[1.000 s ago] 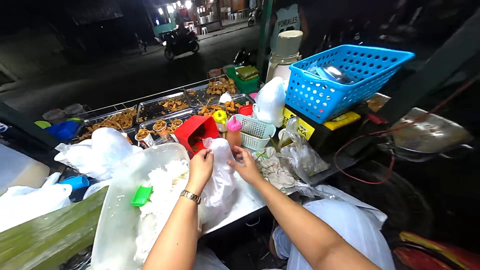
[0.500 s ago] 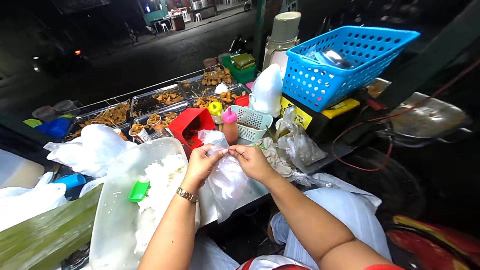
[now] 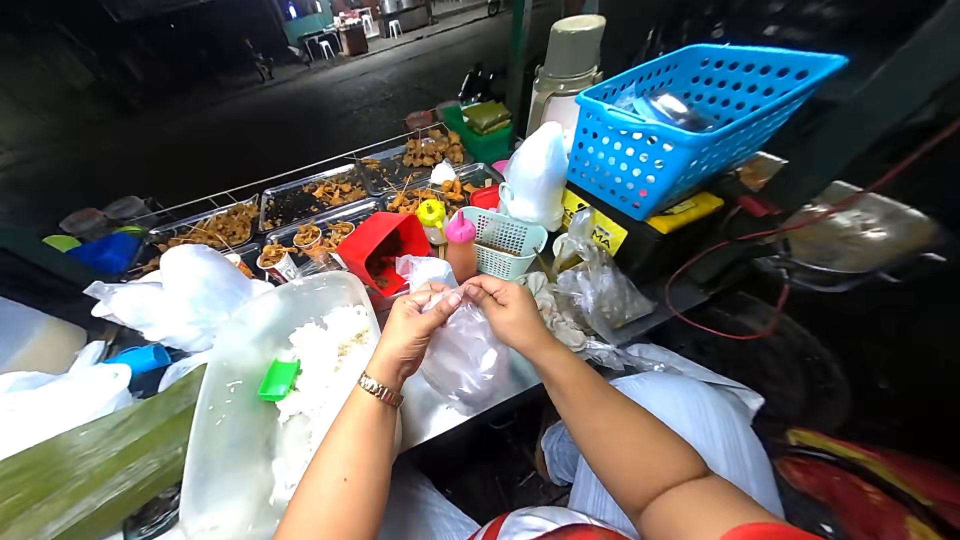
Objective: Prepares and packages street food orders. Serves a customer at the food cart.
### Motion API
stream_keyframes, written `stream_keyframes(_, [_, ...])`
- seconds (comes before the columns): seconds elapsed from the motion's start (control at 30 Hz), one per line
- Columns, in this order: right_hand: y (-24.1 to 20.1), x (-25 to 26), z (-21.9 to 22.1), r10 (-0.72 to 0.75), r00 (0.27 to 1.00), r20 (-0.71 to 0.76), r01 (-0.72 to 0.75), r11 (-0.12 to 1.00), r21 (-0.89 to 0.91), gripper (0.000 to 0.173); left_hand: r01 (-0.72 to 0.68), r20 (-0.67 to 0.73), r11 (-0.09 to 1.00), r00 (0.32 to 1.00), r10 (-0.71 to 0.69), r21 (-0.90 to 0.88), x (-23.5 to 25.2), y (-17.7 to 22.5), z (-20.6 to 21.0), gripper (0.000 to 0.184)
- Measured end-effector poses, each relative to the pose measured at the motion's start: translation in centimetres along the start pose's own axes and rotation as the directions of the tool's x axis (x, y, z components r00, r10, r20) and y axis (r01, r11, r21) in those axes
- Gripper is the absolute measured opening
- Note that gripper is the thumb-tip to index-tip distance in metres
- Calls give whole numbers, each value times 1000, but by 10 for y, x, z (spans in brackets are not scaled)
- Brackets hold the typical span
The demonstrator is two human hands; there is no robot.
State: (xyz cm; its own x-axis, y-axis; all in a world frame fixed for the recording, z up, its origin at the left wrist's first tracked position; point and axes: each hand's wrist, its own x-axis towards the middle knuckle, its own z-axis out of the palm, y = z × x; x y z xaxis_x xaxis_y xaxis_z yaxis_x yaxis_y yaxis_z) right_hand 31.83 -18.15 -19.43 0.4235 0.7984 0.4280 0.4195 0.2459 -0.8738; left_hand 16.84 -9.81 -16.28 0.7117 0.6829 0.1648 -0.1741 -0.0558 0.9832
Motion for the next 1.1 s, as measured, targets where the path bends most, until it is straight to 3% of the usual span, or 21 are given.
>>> stream_keyframes(0.07, [1, 1, -3, 76, 997, -7, -67, 917, 392, 21, 14, 34, 975, 999, -6, -220, -3, 3, -2, 18])
stream_keyframes(0.13, [-9, 1, -8, 164, 985, 57, -149, 637, 757, 30, 20, 39, 939, 999, -6, -344, -3, 6, -7, 13])
stream_keyframes(0.2, [-14, 3, -13, 140, 976, 167, -215, 488, 846, 31, -17, 39, 932, 999, 34, -361, -4, 10, -13, 6])
stream_keyframes(0.23, [-11, 6, -17, 76, 975, 210, -219, 516, 828, 28, -52, 46, 939, 996, 72, -341, -5, 13, -18, 7])
stream_keyframes(0.3, [-2, 16, -26, -81, 971, 225, -93, 740, 666, 32, -151, -6, 966, 988, 153, -210, -5, 19, -27, 21])
stream_keyframes(0.37, [-2, 26, -29, -202, 960, 192, 161, 965, 207, 22, -241, -67, 958, 965, 254, 157, -2, 20, -33, 38])
stream_keyframes(0.43, [-11, 33, -25, -212, 958, 195, 249, 949, -193, 24, -239, -42, 784, 947, 320, 573, 2, 16, -35, 33])
stream_keyframes(0.47, [-15, 38, -22, -174, 966, 191, 222, 938, -266, 26, -202, -44, 711, 949, 311, 674, 4, 13, -32, 34])
stream_keyframes(0.5, [-18, 44, -19, -123, 973, 196, 177, 940, -292, 29, -146, -65, 704, 962, 265, 695, 6, 12, -29, 39])
stream_keyframes(0.57, [-15, 56, -12, -19, 977, 211, 69, 970, -231, 36, 12, -116, 832, 991, 62, 554, 8, 11, -24, 51])
stream_keyframes(0.63, [3, 63, -1, 93, 970, 224, -65, 990, -127, 38, 184, -138, 944, 979, -151, 273, 12, 4, -23, 55])
stream_keyframes(0.73, [48, 64, 28, 403, 865, 300, -400, 913, -73, 30, 439, -367, 898, 828, -423, -44, 20, -15, -18, 39])
stream_keyframes(0.83, [87, 56, 51, 619, 713, 328, -647, 762, -30, 33, 559, -415, 819, 720, -556, -128, 32, -31, -23, 35])
stream_keyframes(0.9, [83, 51, 45, 607, 735, 301, -643, 765, 28, 30, 571, -416, 816, 723, -551, -89, 34, -31, -20, 36])
stream_keyframes(0.97, [70, 47, 32, 484, 844, 232, -518, 847, 118, 33, 590, -415, 807, 731, -542, -14, 33, -29, -17, 35])
stream_keyframes(1.03, [57, 49, 22, 274, 932, 239, -322, 927, 194, 61, 596, -390, 802, 748, -538, 38, 33, -29, -17, 33])
stream_keyframes(1.1, [48, 49, 27, 149, 951, 270, -200, 964, 173, 77, 601, -352, 796, 764, -541, 80, 32, -32, -18, 33])
